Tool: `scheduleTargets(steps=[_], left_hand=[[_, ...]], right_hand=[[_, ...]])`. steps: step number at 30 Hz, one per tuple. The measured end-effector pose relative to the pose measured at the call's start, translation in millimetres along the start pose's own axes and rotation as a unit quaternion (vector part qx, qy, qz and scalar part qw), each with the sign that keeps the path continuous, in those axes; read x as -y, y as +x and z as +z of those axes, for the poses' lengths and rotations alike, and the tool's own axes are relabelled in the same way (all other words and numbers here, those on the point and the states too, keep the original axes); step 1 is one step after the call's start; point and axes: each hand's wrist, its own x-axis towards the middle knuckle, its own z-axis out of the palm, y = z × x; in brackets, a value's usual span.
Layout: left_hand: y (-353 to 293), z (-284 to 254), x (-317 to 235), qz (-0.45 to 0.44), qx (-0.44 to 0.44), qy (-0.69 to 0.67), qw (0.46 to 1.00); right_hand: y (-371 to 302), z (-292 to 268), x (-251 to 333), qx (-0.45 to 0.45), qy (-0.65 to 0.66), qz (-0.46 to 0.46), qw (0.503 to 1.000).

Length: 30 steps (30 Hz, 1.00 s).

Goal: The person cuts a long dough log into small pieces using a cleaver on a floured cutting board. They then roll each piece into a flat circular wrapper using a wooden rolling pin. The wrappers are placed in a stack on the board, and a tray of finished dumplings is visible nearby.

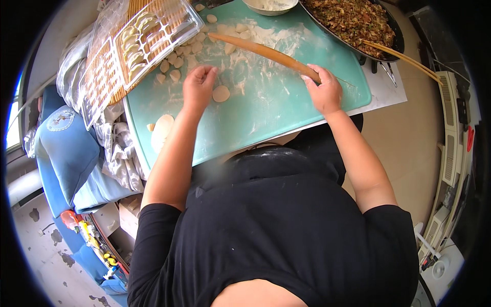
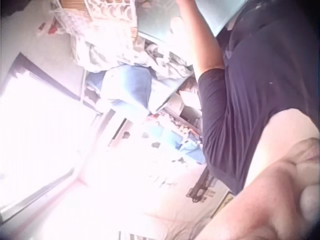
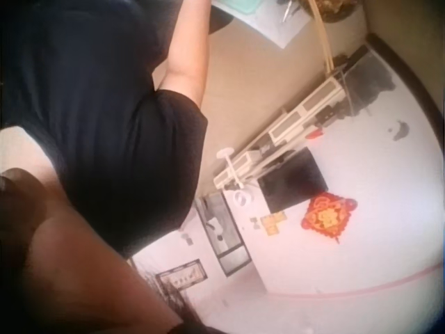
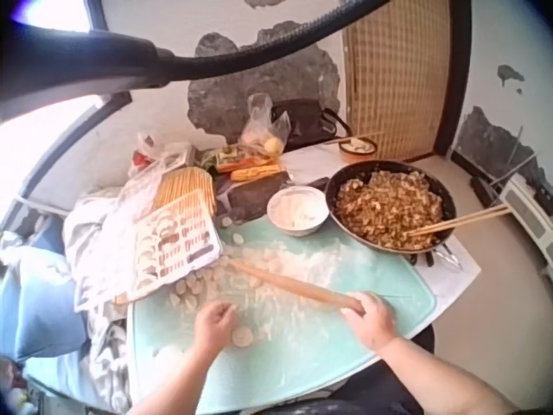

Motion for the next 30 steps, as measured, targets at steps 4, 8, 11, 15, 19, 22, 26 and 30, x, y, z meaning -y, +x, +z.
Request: scheduleTargets(steps=[4,8,11,15,19,22,26,30], left_hand=[[-18,-22,-37,-0.065,0.147,0.126,0.979],[-20,-24,-48,-0.038,0.083,0.089,0.992],[-16,-20,-46,0.116,-0.022,0.089,0.989],[-21,-9,-32,0.064,0.007,0.064,0.996],[-18,13,-28,0.146,-0.007,0.188,0.971],[-46,33,-45,0.250,0.095,0.274,0.924],[-75,14,-50,0.264,0.200,0.274,0.903],[-70,2,-33,0.219,0.111,0.195,0.950]], right_hand=[[-1,-1,-2,0.006,0.016,0.016,1.000],[-1,0,-2,0.011,0.023,0.026,0.999],[-1,-3,1,0.017,0.016,0.031,0.999],[0,-1,1,0.008,0.015,0.020,1.000],[-1,2,-2,0.004,0.008,0.014,1.000],[0,0,-3,0.005,0.010,0.009,1.000],[0,-5,7,0.016,0.006,0.028,0.999],[-1,1,-2,-0.002,0.001,-0.008,1.000]])
